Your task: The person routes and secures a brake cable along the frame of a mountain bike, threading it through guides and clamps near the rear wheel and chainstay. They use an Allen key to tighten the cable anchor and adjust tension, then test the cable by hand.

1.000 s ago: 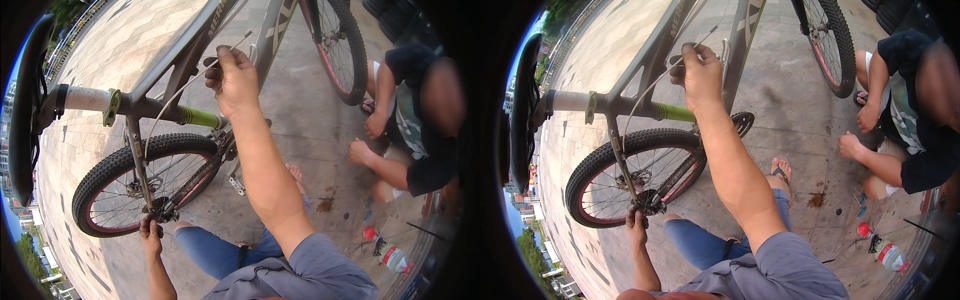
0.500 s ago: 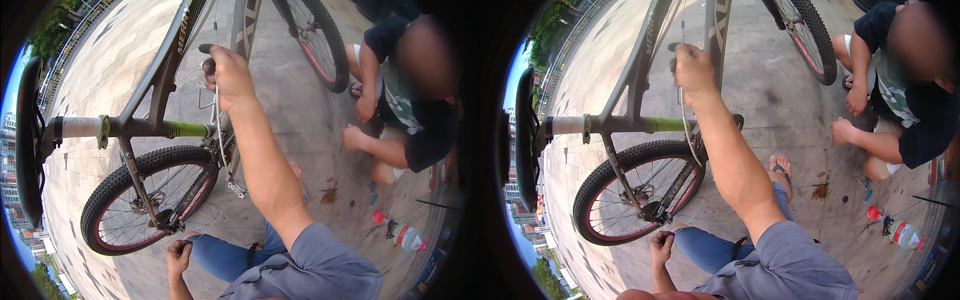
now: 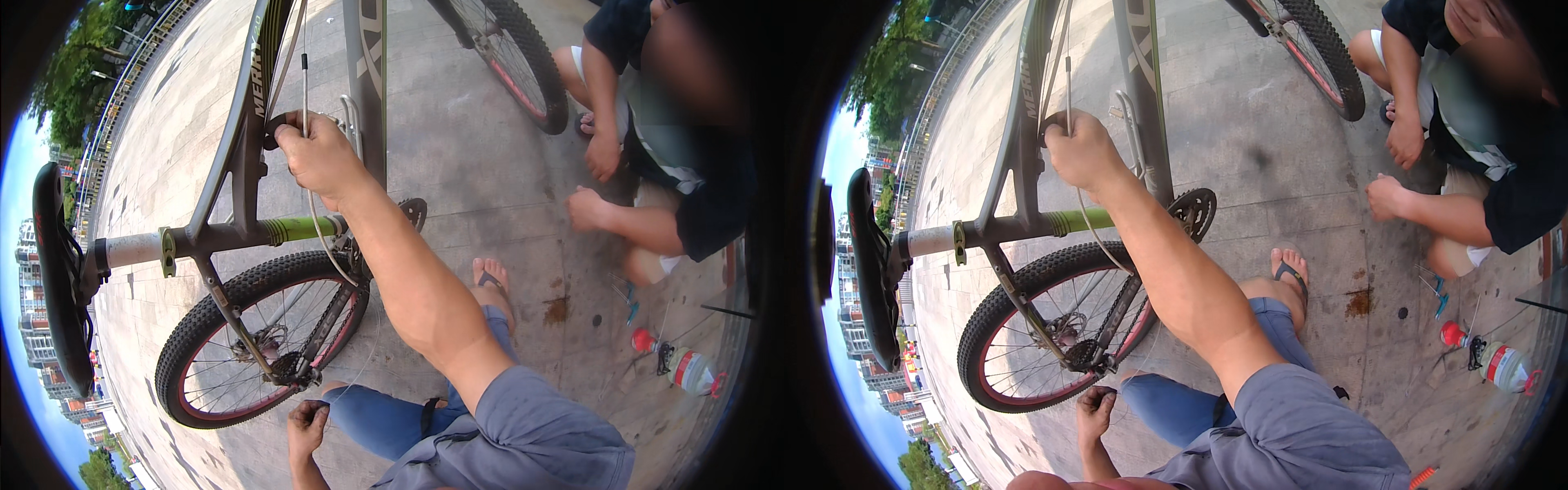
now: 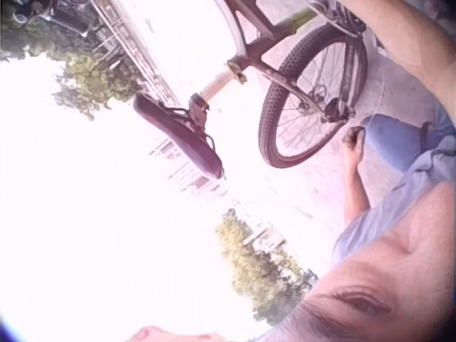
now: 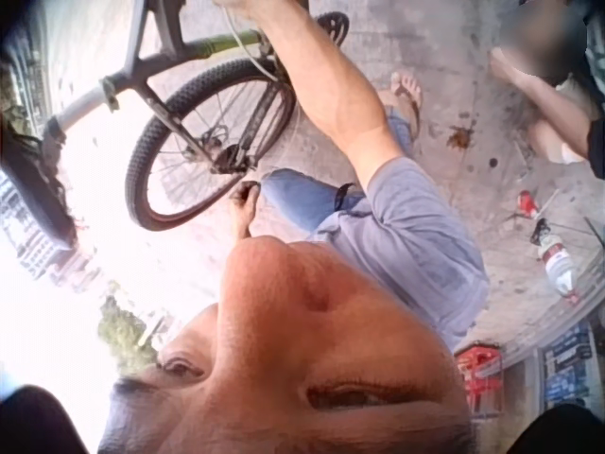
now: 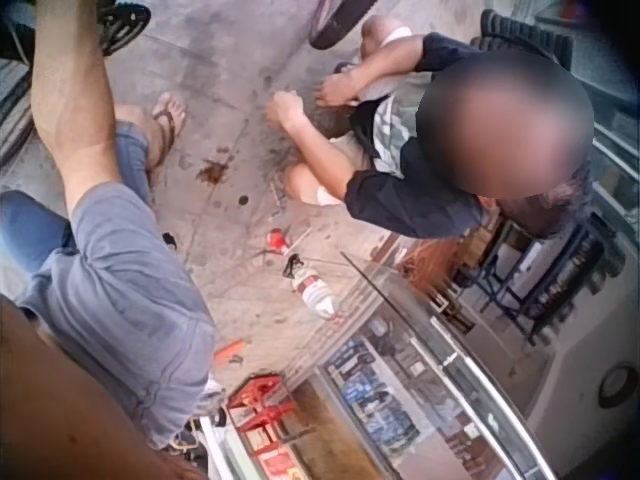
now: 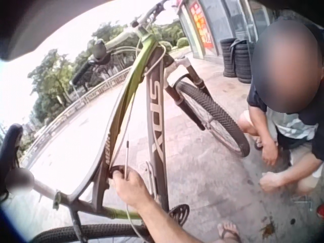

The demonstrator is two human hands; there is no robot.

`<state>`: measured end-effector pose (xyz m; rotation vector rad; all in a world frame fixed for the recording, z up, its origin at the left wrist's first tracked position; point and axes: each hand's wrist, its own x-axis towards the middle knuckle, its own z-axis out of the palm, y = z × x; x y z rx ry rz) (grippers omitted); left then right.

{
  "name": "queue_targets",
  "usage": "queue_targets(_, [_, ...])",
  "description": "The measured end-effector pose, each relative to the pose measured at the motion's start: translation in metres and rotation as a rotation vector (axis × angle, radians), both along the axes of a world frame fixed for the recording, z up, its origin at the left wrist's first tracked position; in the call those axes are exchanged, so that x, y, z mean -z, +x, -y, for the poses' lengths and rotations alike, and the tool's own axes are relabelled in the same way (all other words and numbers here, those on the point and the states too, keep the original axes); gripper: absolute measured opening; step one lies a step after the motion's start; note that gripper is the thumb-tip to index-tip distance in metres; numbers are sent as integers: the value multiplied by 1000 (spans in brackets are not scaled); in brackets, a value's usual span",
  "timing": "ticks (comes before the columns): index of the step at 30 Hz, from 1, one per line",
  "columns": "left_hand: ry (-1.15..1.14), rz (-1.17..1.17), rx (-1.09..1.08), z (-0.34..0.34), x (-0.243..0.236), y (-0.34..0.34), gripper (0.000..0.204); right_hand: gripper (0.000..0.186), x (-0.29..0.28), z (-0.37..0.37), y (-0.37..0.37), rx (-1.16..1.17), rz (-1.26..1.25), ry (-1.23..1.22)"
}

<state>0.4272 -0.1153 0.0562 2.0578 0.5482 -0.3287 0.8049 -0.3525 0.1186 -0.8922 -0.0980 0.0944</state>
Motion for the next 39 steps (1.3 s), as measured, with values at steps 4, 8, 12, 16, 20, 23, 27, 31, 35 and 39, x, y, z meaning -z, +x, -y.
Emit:
queue_targets(4, [24,-24,19,1,0,1,10,15,4,1,2,-57,22,74])
queue_targets(8, [33,-32,16,2,-1,2,10,15,6,-4,2,-71,15,154])
queue_targets(12, [28,-12,10,2,-1,3,8,17,8,-11,2,3,28,193])
queue_targets(16, [54,-21,0,0,0,2,7,22,9,-12,5,19,60,146])
queue_targets(20, [25,8,-6,-1,2,1,8,21,14,-16,10,20,35,134])
queue_targets(23, [11,-19,-38,-1,0,0,8,21,11,-14,9,-18,0,170])
queue_targets(27, [-19,33,-48,-10,5,-5,9,20,13,-19,9,-31,12,295])
queue_targets(31, [-42,48,-65,-8,5,2,10,18,16,-17,12,-38,23,276])
queue_targets(35, [-22,45,-50,-8,3,2,10,19,14,-15,9,-52,-23,271])
queue_targets(39, [24,47,-8,-10,6,-2,9,20,11,-19,5,1,-7,236])
